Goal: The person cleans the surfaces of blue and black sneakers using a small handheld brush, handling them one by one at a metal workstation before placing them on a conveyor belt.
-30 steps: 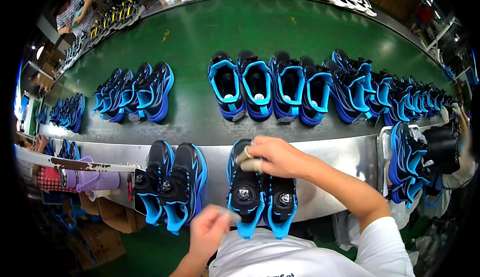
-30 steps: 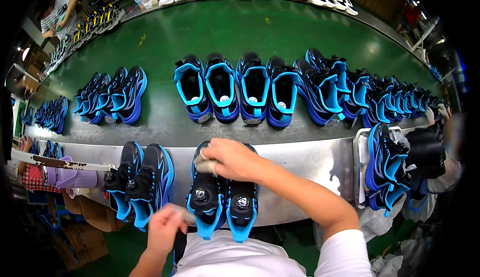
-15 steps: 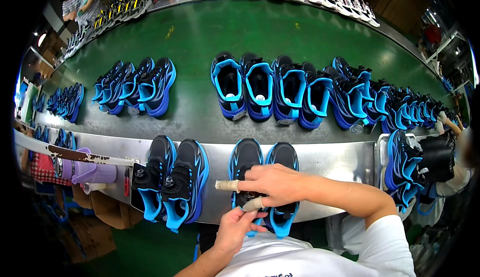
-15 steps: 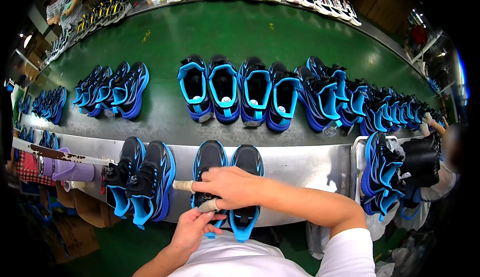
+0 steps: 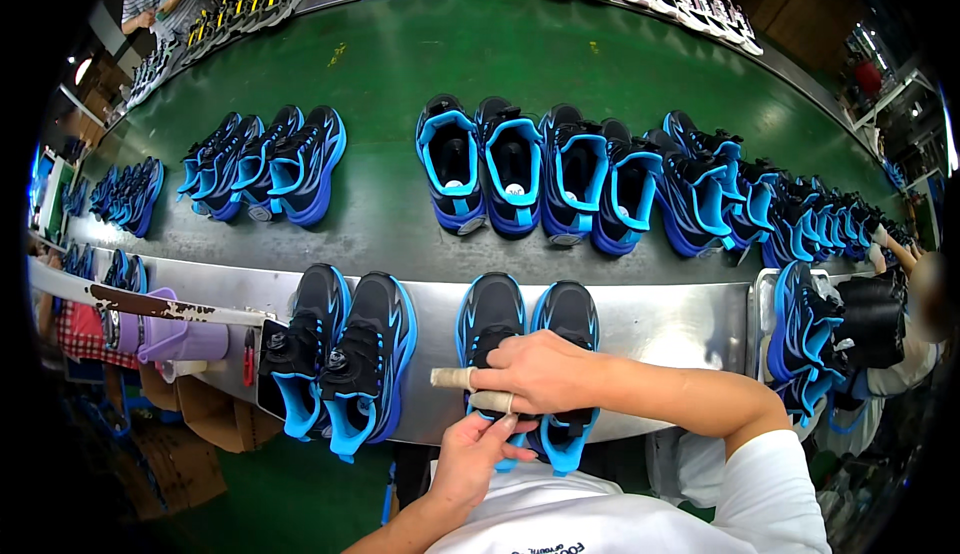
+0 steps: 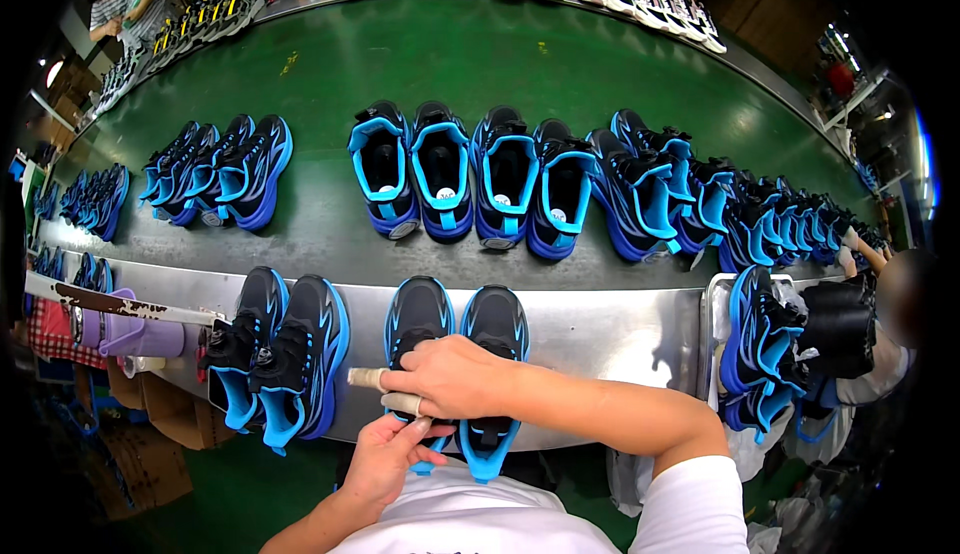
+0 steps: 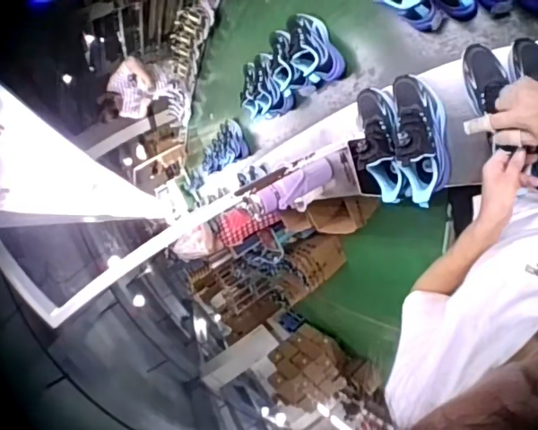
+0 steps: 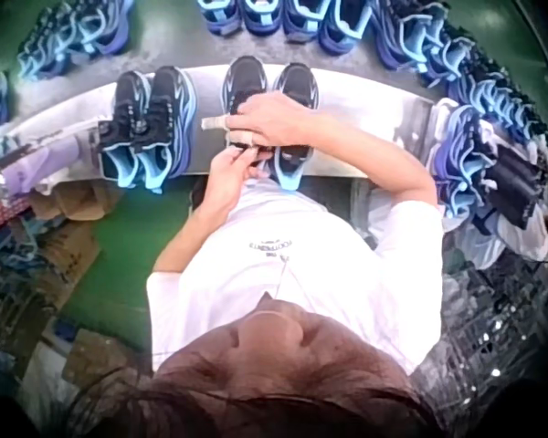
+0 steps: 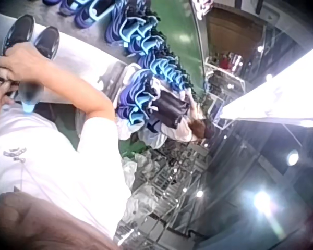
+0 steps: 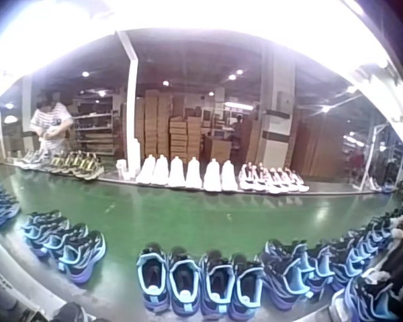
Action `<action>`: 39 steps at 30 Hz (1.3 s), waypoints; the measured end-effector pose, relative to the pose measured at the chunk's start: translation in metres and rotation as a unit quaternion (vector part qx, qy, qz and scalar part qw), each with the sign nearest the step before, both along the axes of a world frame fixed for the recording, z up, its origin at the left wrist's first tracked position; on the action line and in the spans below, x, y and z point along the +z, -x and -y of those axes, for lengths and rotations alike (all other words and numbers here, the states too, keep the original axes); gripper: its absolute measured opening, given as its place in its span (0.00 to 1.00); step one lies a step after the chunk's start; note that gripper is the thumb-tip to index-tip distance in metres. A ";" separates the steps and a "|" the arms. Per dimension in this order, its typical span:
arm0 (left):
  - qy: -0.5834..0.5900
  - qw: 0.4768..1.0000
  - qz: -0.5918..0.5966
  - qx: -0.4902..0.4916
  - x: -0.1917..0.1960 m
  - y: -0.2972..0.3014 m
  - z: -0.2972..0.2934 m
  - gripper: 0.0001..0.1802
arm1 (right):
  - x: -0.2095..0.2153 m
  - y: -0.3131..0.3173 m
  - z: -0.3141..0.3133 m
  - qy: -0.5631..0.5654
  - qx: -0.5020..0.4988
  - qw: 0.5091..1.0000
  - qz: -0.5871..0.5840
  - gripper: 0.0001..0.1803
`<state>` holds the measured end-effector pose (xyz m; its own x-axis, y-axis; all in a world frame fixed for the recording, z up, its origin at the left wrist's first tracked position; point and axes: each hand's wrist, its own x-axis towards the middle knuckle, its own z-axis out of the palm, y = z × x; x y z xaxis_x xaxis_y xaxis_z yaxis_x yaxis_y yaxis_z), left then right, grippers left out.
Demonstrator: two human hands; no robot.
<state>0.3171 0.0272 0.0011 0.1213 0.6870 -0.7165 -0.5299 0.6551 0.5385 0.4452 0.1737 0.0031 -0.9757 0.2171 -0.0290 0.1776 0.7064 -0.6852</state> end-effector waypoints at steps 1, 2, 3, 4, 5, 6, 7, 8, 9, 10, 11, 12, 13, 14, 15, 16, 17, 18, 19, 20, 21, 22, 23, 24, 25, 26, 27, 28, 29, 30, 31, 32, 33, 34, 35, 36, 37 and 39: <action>0.014 1.000 -0.001 -0.004 0.001 0.001 0.000 0.13 | 0.000 0.001 0.000 0.029 -0.013 0.998 0.050 0.20; 0.015 1.000 -0.001 -0.004 0.003 0.001 -0.001 0.13 | 0.003 0.000 -0.001 0.047 -0.023 0.998 0.024 0.20; 0.009 1.000 -0.002 0.000 0.005 0.001 -0.002 0.13 | 0.007 0.000 -0.004 0.048 -0.024 0.998 0.023 0.20; 0.002 1.000 -0.002 0.006 0.007 -0.001 -0.002 0.13 | 0.011 -0.002 -0.007 0.012 -0.008 1.000 -0.027 0.20; 0.002 1.000 -0.001 0.007 0.007 -0.002 -0.001 0.13 | 0.013 -0.003 -0.009 -0.024 0.007 0.997 -0.077 0.20; 0.011 1.000 -0.001 -0.003 0.008 -0.003 -0.001 0.13 | 0.011 -0.004 -0.006 -0.020 0.021 0.995 -0.098 0.21; 0.019 1.000 -0.001 -0.015 0.008 -0.004 -0.002 0.13 | 0.005 -0.003 -0.001 -0.026 0.019 0.997 -0.069 0.22; 0.019 1.000 -0.001 -0.014 0.008 -0.004 -0.003 0.13 | 0.001 -0.003 -0.001 -0.018 0.015 0.999 -0.038 0.21; 0.028 1.000 0.004 -0.011 0.007 -0.005 -0.004 0.13 | -0.001 -0.003 -0.002 -0.009 0.011 1.000 -0.006 0.21; 0.038 0.999 0.009 -0.007 0.008 -0.004 -0.004 0.13 | 0.001 -0.003 -0.003 -0.008 0.011 1.000 -0.007 0.21; 0.039 0.999 0.009 -0.007 0.009 -0.004 -0.004 0.13 | 0.004 -0.004 -0.006 0.022 0.013 1.000 -0.003 0.21; 0.034 0.999 0.015 0.000 0.011 -0.003 -0.004 0.13 | 0.008 -0.006 -0.010 0.051 0.015 0.999 0.001 0.21; 0.028 0.999 0.022 0.009 0.012 -0.005 -0.004 0.13 | 0.012 -0.007 -0.013 0.051 0.016 0.999 0.002 0.21; 0.028 0.999 0.022 0.010 0.011 -0.005 -0.004 0.13 | 0.017 -0.009 -0.017 0.026 0.037 0.999 -0.018 0.21; 0.024 0.999 0.026 0.004 0.009 -0.006 -0.003 0.13 | 0.019 -0.010 -0.019 0.002 0.058 0.998 -0.038 0.21; 0.020 0.999 0.031 -0.005 0.010 -0.005 -0.003 0.13 | 0.019 -0.010 -0.017 0.029 0.069 0.996 -0.044 0.21; 0.021 0.999 0.031 -0.006 0.011 -0.005 -0.004 0.13 | 0.016 -0.009 -0.013 0.003 0.066 0.996 -0.062 0.21; 0.022 0.999 0.030 -0.001 0.013 -0.006 -0.004 0.13 | 0.012 -0.009 -0.005 -0.011 0.039 0.998 -0.048 0.21; 0.023 0.999 0.028 0.007 0.014 -0.007 -0.004 0.13 | 0.008 -0.011 0.001 -0.026 0.015 0.999 -0.034 0.21; 0.022 0.999 0.028 0.009 0.013 -0.009 -0.004 0.13 | 0.006 -0.013 0.001 -0.027 0.017 0.999 -0.034 0.21; 0.023 0.999 0.032 0.011 0.012 -0.012 -0.005 0.13 | 0.005 -0.015 0.002 -0.015 -0.009 1.000 -0.022 0.23; 0.025 0.999 0.035 0.010 0.012 -0.011 -0.005 0.13 | 0.007 -0.016 0.003 -0.003 -0.039 0.999 -0.009 0.24; 0.024 0.999 0.035 0.007 0.011 -0.011 -0.002 0.13 | 0.011 -0.017 0.002 -0.003 -0.042 0.999 -0.010 0.24; 0.006 0.999 0.041 0.015 0.008 -0.010 0.001 0.13 | 0.017 -0.020 -0.003 0.040 -0.086 0.995 -0.005 0.27; -0.014 0.998 0.048 0.025 0.007 -0.012 0.004 0.13 | 0.022 -0.025 -0.011 0.081 -0.127 0.989 0.001 0.29; -0.014 0.998 0.046 0.028 0.008 -0.014 0.005 0.13 | 0.022 -0.028 -0.021 0.092 -0.163 0.982 -0.038 0.34; -0.005 0.999 0.038 0.032 0.006 -0.014 0.006 0.13 | 0.053 -0.024 -0.036 0.175 -0.192 0.958 0.124 0.36; -0.001 0.999 0.033 0.027 0.007 -0.017 0.004 0.12 | 0.042 -0.028 -0.035 0.132 -0.148 0.979 0.051 0.35; -0.002 0.999 0.034 0.026 0.007 -0.019 0.002 0.12 | 0.036 -0.028 -0.030 0.089 -0.102 0.991 -0.021 0.35; -0.010 0.998 0.042 0.034 0.007 -0.021 0.000 0.12 | 0.034 -0.029 -0.023 0.055 -0.042 0.998 0.012 0.33; -0.016 0.998 0.051 0.033 0.010 -0.018 -0.002 0.12 | 0.021 -0.028 -0.015 0.012 -0.002 1.000 -0.028 0.31; -0.020 0.998 0.048 0.033 0.013 -0.020 -0.001 0.12 | 0.018 -0.026 -0.003 -0.019 0.006 0.999 -0.040 0.30; -0.023 0.998 0.049 0.029 0.015 -0.021 0.000 0.13 | 0.019 -0.024 0.005 -0.051 0.014 0.997 -0.051 0.29; -0.021 0.998 0.051 0.026 0.014 -0.021 -0.001 0.13 | 0.026 -0.023 0.003 -0.051 0.016 0.998 0.012 0.26; -0.021 0.998 0.051 0.027 0.014 -0.021 -0.002 0.13 | 0.025 -0.024 -0.001 -0.051 0.017 0.999 0.012 0.26; -0.006 0.999 0.045 0.016 0.014 -0.021 -0.003 0.13 | 0.024 -0.025 -0.007 0.043 -0.001 0.998 0.044 0.29; 0.007 0.999 0.042 0.001 0.015 -0.021 -0.004 0.14 | 0.023 -0.030 -0.012 0.135 -0.024 0.987 0.078 0.32; -0.086 0.980 -0.114 -0.136 0.035 -0.011 0.001 0.15 | 0.016 -0.039 -0.036 0.104 -0.123 0.987 -0.028 0.34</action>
<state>0.3284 0.0261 0.0358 0.1667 0.7648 -0.6224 -0.2020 0.6443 0.7376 0.4847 0.2092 0.0194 -0.8957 0.4423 -0.0455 0.2834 0.4892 -0.8248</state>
